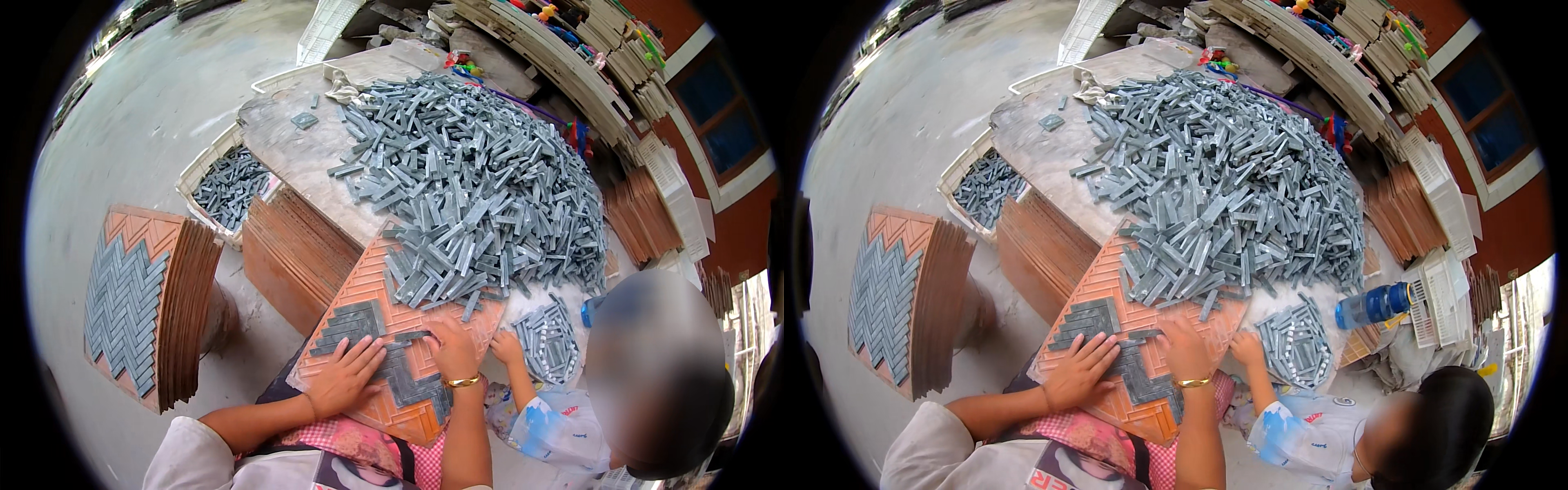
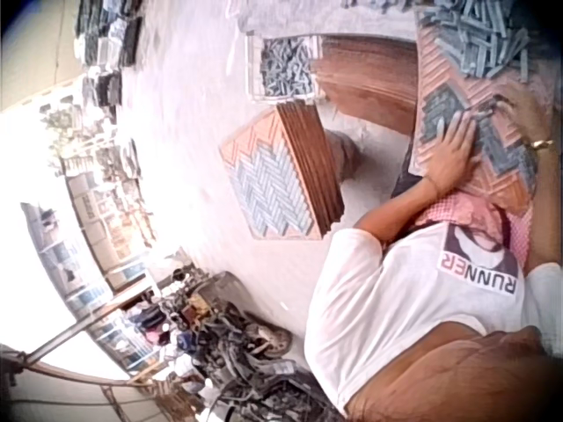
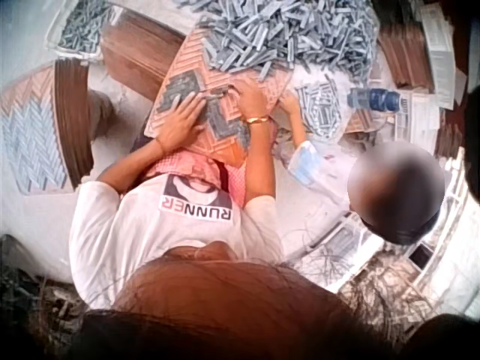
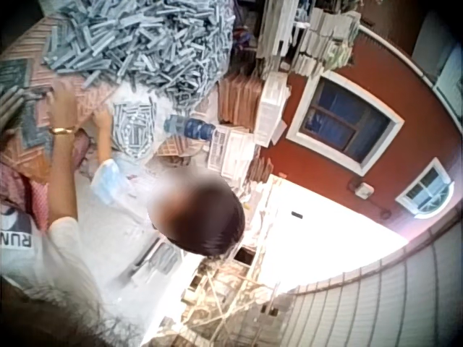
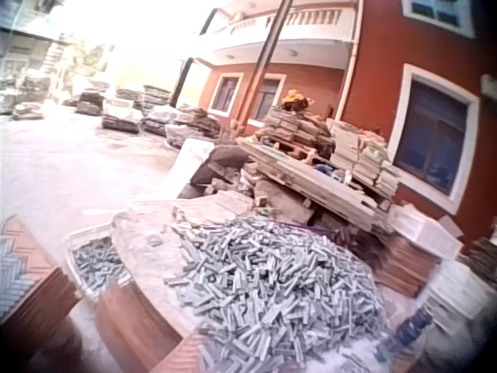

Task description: The person arranges small grey rectangular tiles onto a patterned board, creating a herringbone design. A child is present nearby, occasionally interacting with the tiles and a water bottle.

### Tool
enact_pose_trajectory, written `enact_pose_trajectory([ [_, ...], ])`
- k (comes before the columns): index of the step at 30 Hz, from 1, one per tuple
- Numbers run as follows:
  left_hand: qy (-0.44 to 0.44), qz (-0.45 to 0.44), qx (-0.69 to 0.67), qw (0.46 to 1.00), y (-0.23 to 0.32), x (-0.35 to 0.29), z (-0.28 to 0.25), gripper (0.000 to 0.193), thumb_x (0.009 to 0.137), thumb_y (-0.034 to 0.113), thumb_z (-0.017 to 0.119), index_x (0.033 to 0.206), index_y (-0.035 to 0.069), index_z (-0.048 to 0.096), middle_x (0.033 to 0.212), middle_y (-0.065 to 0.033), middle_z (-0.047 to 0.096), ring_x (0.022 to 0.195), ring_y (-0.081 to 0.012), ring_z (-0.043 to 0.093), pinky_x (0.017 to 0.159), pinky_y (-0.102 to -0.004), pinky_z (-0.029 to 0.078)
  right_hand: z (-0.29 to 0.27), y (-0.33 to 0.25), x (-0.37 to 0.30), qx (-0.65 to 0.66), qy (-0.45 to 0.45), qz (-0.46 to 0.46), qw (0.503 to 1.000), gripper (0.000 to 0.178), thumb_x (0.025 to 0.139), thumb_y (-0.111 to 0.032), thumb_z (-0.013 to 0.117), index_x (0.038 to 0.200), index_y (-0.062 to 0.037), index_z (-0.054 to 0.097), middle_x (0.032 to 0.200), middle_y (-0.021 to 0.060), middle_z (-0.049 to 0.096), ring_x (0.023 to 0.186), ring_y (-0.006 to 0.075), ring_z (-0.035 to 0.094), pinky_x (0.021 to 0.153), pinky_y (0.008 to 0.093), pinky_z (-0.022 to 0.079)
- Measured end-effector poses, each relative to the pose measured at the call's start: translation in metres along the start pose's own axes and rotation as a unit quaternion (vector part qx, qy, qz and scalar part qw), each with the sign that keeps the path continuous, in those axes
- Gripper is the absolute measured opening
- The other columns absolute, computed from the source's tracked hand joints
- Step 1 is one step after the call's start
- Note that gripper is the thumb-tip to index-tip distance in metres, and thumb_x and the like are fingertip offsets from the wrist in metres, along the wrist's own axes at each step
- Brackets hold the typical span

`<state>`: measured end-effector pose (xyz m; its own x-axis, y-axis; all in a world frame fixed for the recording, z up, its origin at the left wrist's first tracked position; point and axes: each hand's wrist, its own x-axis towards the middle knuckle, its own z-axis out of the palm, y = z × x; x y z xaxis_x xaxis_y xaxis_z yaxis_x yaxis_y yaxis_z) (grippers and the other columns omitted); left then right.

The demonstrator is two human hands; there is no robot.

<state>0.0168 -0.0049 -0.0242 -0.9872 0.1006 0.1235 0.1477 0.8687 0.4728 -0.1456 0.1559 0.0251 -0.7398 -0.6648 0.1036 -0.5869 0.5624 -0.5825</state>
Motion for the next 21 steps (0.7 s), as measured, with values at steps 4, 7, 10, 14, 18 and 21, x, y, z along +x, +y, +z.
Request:
enact_pose_trajectory([
  [4,-0.001,-0.013,-0.005,1.000,0.002,-0.001,-0.003,0.073,0.079,0.039,0.063,0.137,0.002,0.036,0.144,-0.0121,0.035,0.135,-0.0281,0.030,0.108,-0.0517,0.020,0.012,0.007,0.005,0.063,0.009,-0.028,0.998,0.021,0.075,-0.006,0.066,0.095,-0.0029,0.062,0.088,0.0143,0.059,0.084,0.0346,0.058,0.070,0.0394,0.047],
  [7,0.002,-0.013,-0.001,1.000,0.003,0.004,-0.005,0.074,0.080,0.040,0.062,0.138,0.002,0.035,0.145,-0.0117,0.034,0.135,-0.0277,0.029,0.108,-0.0519,0.020,0.025,0.004,0.004,0.029,0.008,-0.014,0.999,0.017,0.076,-0.008,0.066,0.092,-0.0012,0.062,0.088,0.0144,0.060,0.083,0.0345,0.058,0.070,0.0388,0.047],
  [10,-0.013,-0.017,0.023,1.000,0.002,0.010,-0.007,0.073,0.082,0.041,0.058,0.138,0.002,0.035,0.146,-0.0109,0.032,0.136,-0.0249,0.029,0.108,-0.0503,0.020,0.037,-0.009,0.001,0.039,0.002,0.022,0.999,0.013,0.077,-0.008,0.065,0.087,-0.0008,0.061,0.086,0.0144,0.061,0.083,0.0337,0.058,0.070,0.0376,0.047],
  [14,-0.013,-0.009,0.041,0.999,0.000,0.014,-0.001,0.075,0.080,0.045,0.059,0.138,0.004,0.035,0.146,-0.0104,0.034,0.135,-0.0243,0.030,0.109,-0.0511,0.018,0.038,-0.008,0.006,0.108,0.132,0.048,0.984,0.010,0.075,-0.005,0.068,0.080,-0.0004,0.062,0.073,0.0124,0.062,0.066,0.0285,0.061,0.060,0.0367,0.047],
  [18,-0.014,0.001,0.054,0.998,-0.001,0.014,0.004,0.076,0.080,0.046,0.059,0.138,0.004,0.036,0.146,-0.0107,0.033,0.136,-0.0239,0.030,0.109,-0.0514,0.018,0.042,-0.004,0.019,0.084,0.182,0.129,0.971,0.015,0.080,-0.016,0.067,0.083,-0.0022,0.062,0.075,0.0122,0.063,0.066,0.0269,0.062,0.059,0.0357,0.048],
  [21,-0.017,-0.003,0.052,0.998,0.000,0.017,0.000,0.076,0.079,0.046,0.059,0.138,0.004,0.036,0.146,-0.0109,0.032,0.136,-0.0240,0.029,0.109,-0.0520,0.018,0.046,-0.013,0.036,-0.019,0.228,0.161,0.960,0.022,0.077,-0.023,0.071,0.081,-0.0032,0.063,0.070,0.0105,0.064,0.062,0.0267,0.063,0.056,0.0364,0.048],
])
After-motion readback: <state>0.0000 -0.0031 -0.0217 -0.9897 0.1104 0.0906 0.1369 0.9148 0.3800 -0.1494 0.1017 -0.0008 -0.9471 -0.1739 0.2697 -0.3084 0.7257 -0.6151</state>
